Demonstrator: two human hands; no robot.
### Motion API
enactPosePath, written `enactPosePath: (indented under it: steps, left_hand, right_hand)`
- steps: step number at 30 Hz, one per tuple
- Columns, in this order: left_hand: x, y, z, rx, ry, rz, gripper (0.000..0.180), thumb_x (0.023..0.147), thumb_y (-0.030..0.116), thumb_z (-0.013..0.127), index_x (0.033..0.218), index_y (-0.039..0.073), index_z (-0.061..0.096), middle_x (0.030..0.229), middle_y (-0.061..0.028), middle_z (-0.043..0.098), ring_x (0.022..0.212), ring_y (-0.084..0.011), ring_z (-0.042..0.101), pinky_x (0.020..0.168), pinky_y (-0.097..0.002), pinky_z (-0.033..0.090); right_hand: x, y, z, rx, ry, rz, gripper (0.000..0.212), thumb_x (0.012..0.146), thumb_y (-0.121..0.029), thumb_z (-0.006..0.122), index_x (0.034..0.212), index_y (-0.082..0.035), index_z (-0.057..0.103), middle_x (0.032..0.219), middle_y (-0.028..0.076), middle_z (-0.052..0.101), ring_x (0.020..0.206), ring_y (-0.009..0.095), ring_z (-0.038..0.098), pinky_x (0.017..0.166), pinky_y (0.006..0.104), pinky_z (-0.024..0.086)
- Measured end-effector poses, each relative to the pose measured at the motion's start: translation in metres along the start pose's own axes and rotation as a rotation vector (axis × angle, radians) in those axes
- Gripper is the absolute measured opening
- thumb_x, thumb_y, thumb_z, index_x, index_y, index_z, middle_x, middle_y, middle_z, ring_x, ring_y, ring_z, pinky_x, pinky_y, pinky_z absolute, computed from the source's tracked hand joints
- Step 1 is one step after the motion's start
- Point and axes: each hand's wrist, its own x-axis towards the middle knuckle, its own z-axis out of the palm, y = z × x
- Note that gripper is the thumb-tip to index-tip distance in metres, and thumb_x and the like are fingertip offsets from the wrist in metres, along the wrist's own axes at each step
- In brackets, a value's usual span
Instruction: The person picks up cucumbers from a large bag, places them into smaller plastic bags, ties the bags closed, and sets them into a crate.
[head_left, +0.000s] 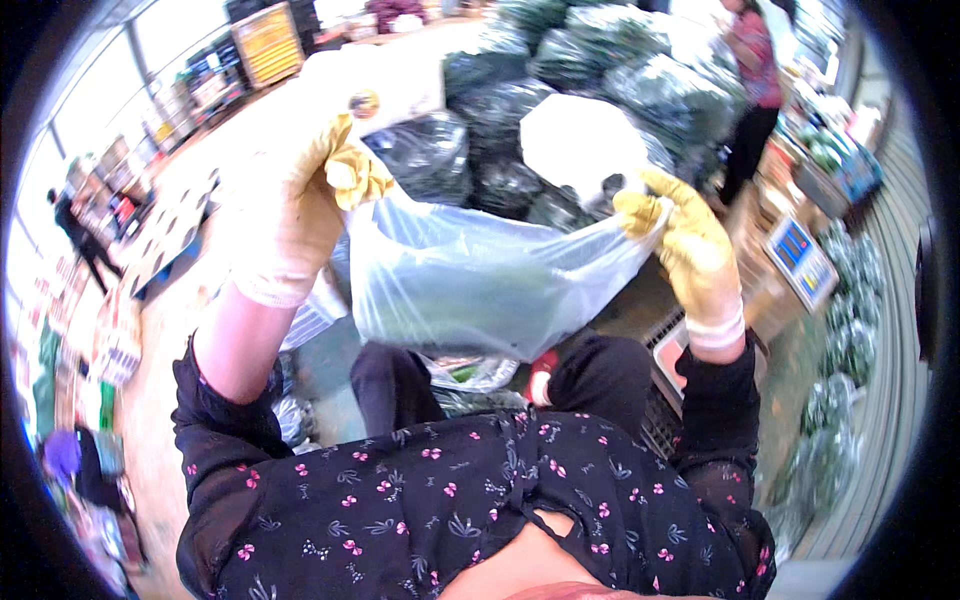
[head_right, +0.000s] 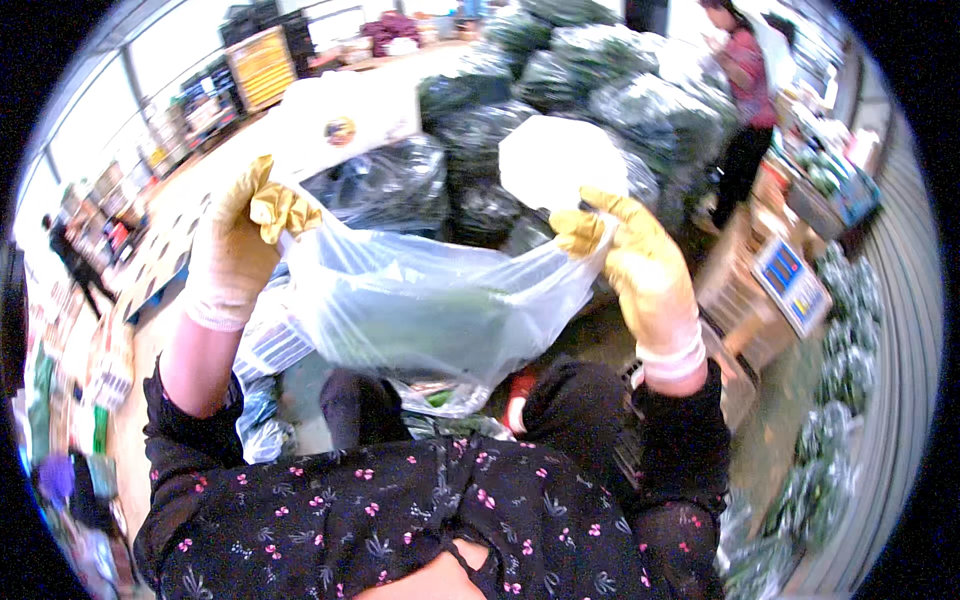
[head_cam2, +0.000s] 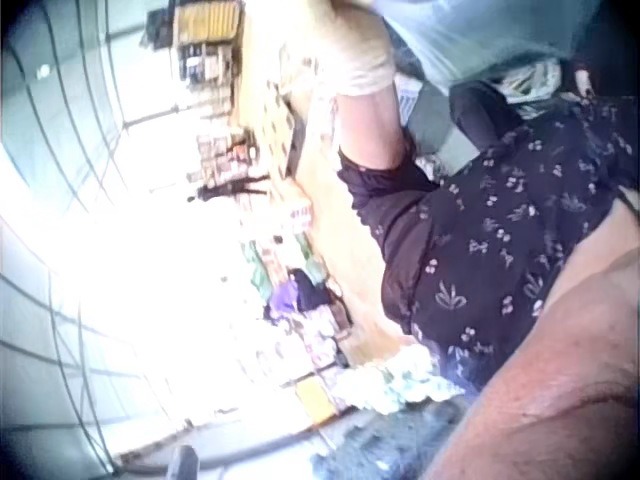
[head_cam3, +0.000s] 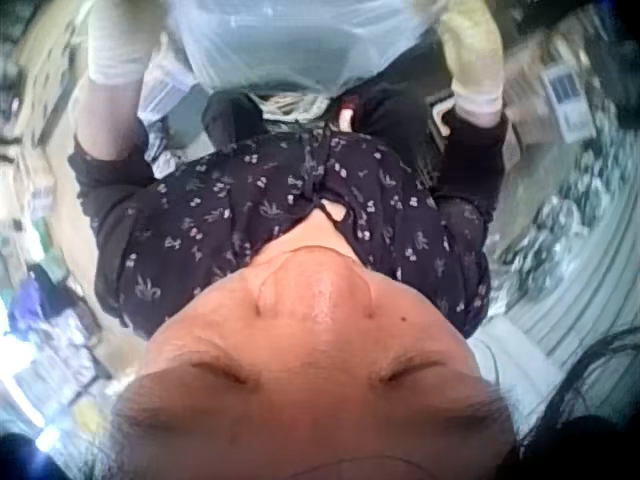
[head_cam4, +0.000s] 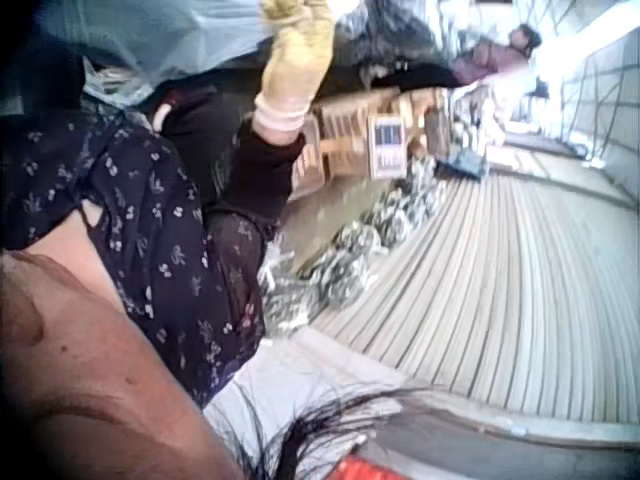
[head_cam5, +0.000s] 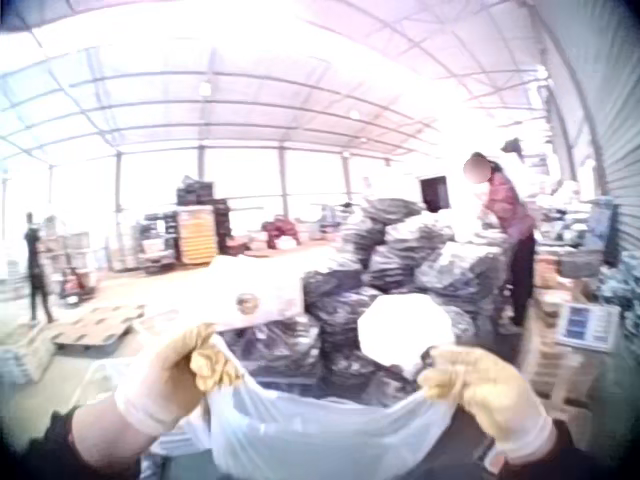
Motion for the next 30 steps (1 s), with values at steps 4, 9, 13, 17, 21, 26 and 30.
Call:
enactPosePath:
  steps: [4, 9, 13, 17, 21, 26, 30]
  left_hand:
    - [-0.056, 0.051, -0.025, -0.013, 0.015, 0.027, 0.034, 0.093, 0.03, 0.059, 0.107, -0.001, 0.064, 0.098, -0.0127, 0.068, 0.092, -0.0249, 0.066, 0.09, -0.0397, 0.051]
    - [-0.106, 0.084, -0.04, 0.38, -0.005, -0.171, 0.03, 0.081, 0.013, 0.061, 0.104, -0.007, 0.064, 0.109, -0.02, 0.067, 0.11, -0.0284, 0.062, 0.098, -0.0385, 0.047]
    - [-0.151, 0.065, -0.06, 0.93, -0.216, -0.116, 0.033, 0.087, 0.001, 0.057, 0.119, 0.001, 0.065, 0.118, -0.0131, 0.066, 0.113, -0.0246, 0.06, 0.102, -0.0356, 0.044]
    - [-0.159, 0.044, -0.032, 1.021, -0.323, -0.088, 0.034, 0.085, 0.02, 0.068, 0.115, 0.004, 0.066, 0.109, -0.0168, 0.067, 0.102, -0.0313, 0.065, 0.091, -0.0391, 0.051]
    - [-0.16, -0.023, -0.02, 0.774, -0.513, -0.282, 0.037, 0.084, 0.024, 0.071, 0.114, 0.004, 0.064, 0.101, -0.0111, 0.067, 0.094, -0.0239, 0.065, 0.085, -0.0358, 0.051]
    - [-0.163, -0.05, -0.023, -0.183, -0.338, -0.744, 0.017, 0.089, 0.012, 0.069, 0.105, 0.005, 0.066, 0.09, -0.0027, 0.066, 0.082, -0.0151, 0.064, 0.074, -0.0309, 0.052]
    - [-0.156, -0.063, -0.027, 0.723, -0.436, -0.058, 0.014, 0.087, 0.011, 0.064, 0.099, 0.004, 0.066, 0.08, -0.0113, 0.066, 0.073, -0.0267, 0.065, 0.069, -0.037, 0.052]
  right_hand:
    - [0.018, 0.023, 0.066, 0.151, -0.136, -0.043, 0.056, 0.086, 0.011, 0.04, 0.141, 0.006, 0.042, 0.129, 0.024, 0.058, 0.119, 0.031, 0.059, 0.107, 0.0415, 0.044]
    - [0.041, 0.064, 0.112, -0.88, -0.421, -0.798, 0.049, 0.085, 0.01, 0.049, 0.132, 0.0, 0.055, 0.119, 0.017, 0.066, 0.103, 0.027, 0.068, 0.089, 0.0347, 0.054]
    - [0.042, 0.096, 0.154, -0.921, -0.5, -0.824, 0.05, 0.081, 0.003, 0.059, 0.13, -0.006, 0.058, 0.108, 0.013, 0.069, 0.084, 0.029, 0.067, 0.073, 0.0343, 0.053]
    - [0.036, 0.095, 0.185, -0.666, -0.588, -0.728, 0.054, 0.07, 0.003, 0.073, 0.123, -0.007, 0.065, 0.106, 0.012, 0.071, 0.086, 0.027, 0.069, 0.073, 0.0344, 0.054]
    - [0.025, 0.078, 0.204, -0.545, -1.044, -0.396, 0.045, 0.074, -0.007, 0.072, 0.119, -0.008, 0.067, 0.097, 0.011, 0.069, 0.081, 0.029, 0.067, 0.068, 0.0344, 0.052]
    - [0.031, 0.064, 0.215, -1.137, -1.149, -0.719, 0.049, 0.075, -0.02, 0.071, 0.123, -0.015, 0.063, 0.07, 0.003, 0.058, 0.062, 0.023, 0.058, 0.054, 0.0358, 0.044]
    - [0.029, 0.067, 0.214, -1.156, -1.06, -0.764, 0.052, 0.072, -0.014, 0.07, 0.123, -0.015, 0.064, 0.06, 0.002, 0.053, 0.057, 0.021, 0.057, 0.052, 0.0348, 0.043]
